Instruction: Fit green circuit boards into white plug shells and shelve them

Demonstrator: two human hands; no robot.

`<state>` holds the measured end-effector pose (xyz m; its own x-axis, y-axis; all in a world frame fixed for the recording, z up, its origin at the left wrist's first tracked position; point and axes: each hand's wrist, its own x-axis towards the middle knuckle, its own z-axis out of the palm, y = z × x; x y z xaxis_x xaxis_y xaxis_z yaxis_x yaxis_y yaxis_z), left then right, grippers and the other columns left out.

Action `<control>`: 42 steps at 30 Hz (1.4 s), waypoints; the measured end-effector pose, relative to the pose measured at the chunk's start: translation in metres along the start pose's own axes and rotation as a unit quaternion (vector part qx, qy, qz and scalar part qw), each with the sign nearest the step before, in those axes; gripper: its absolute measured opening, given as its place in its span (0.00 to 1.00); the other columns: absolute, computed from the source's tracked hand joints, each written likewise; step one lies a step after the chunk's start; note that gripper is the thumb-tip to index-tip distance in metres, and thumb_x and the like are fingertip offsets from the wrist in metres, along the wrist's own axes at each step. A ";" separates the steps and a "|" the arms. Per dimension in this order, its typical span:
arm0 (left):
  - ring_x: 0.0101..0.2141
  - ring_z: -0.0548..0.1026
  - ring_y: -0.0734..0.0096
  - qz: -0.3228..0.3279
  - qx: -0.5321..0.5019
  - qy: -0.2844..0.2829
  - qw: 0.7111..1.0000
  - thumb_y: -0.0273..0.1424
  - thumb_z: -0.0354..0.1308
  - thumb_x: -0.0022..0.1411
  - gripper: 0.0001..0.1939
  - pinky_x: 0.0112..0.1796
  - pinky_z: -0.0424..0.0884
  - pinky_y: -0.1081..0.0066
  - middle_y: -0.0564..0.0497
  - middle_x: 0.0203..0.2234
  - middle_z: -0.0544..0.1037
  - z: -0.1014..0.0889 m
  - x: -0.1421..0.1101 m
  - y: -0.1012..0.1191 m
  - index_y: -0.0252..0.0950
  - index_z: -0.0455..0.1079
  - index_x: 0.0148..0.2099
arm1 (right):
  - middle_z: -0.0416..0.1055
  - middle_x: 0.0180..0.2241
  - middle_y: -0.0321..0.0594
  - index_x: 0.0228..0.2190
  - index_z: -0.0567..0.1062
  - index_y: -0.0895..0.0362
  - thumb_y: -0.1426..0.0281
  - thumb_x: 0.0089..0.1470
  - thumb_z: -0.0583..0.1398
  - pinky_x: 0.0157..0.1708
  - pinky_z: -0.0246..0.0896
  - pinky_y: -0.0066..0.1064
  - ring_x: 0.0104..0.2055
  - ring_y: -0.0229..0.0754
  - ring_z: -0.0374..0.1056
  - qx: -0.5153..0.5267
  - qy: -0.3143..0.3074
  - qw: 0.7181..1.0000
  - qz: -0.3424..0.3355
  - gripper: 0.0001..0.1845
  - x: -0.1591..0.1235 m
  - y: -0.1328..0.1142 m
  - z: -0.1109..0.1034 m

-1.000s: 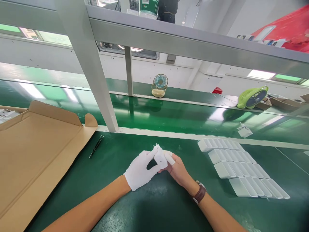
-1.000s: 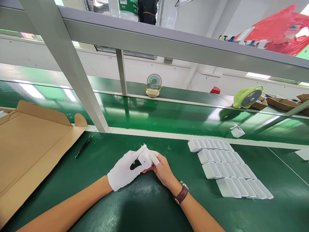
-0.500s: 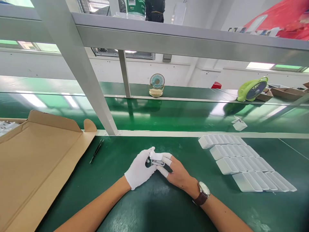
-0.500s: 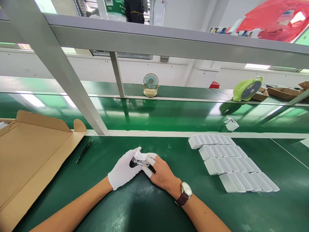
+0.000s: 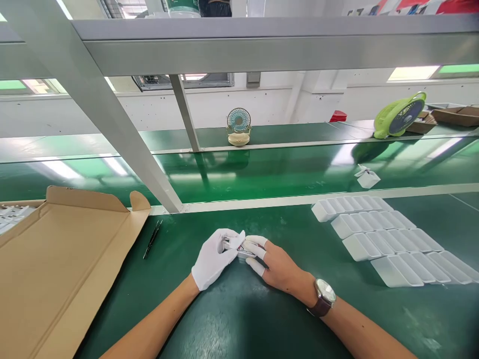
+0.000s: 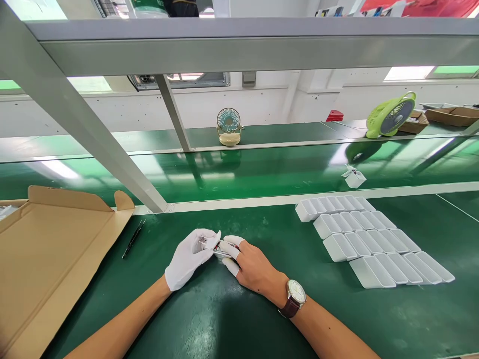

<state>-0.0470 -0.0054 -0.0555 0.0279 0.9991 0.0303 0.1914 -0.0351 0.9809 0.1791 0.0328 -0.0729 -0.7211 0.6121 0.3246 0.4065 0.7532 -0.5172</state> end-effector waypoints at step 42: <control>0.45 0.79 0.56 -0.030 0.172 0.109 0.979 0.47 0.69 0.54 0.25 0.49 0.74 0.58 0.46 0.45 0.82 -0.009 0.040 0.024 0.37 0.76 0.48 | 0.74 0.38 0.48 0.31 0.71 0.57 0.76 0.58 0.57 0.45 0.67 0.43 0.43 0.50 0.71 -0.080 0.137 0.987 -0.040 0.04 0.006 0.051 0.000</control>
<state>-0.0505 0.0344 -0.0288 -0.1956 0.9793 0.0521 0.5062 0.0553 0.8607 0.1955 0.0742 -0.0974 -0.5845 0.5755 0.5720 0.4544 0.8162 -0.3569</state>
